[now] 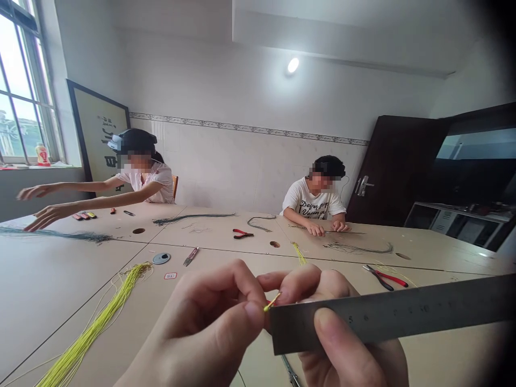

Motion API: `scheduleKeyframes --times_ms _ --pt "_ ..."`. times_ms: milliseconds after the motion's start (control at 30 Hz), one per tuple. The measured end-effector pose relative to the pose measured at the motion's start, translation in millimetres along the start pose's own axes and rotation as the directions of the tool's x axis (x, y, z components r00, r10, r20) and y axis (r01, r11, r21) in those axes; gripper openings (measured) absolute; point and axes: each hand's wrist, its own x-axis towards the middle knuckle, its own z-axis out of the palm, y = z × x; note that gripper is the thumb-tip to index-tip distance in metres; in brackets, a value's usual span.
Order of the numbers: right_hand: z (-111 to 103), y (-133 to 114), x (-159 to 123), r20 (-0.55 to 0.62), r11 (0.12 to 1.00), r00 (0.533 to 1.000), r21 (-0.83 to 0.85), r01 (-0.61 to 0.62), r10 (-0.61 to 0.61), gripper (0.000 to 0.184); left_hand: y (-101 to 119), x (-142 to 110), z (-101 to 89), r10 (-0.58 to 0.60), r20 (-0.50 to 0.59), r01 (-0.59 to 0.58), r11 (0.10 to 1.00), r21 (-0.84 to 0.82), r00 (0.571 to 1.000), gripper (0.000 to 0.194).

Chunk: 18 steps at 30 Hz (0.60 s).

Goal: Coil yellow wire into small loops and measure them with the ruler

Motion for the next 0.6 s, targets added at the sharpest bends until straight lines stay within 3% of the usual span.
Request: scheduleKeyframes --times_ms 233,400,600 --pt "-11.8 -2.7 3.2 0.158 0.995 0.987 -0.092 0.03 -0.015 0.017 0.1 -4.2 8.7 -0.045 -0.134 0.038 0.998 -0.055 0.99 0.027" --pt "-16.9 -3.5 5.9 0.219 0.993 0.976 -0.113 0.041 -0.016 0.018 -0.8 -2.5 5.1 -0.017 -0.02 0.016 0.999 -0.035 1.0 0.03" --pt "-14.0 -2.9 5.5 0.227 0.973 0.968 -0.173 0.153 -0.112 0.022 -2.9 5.0 -2.8 0.075 -0.019 -0.075 0.997 -0.004 0.997 0.025"
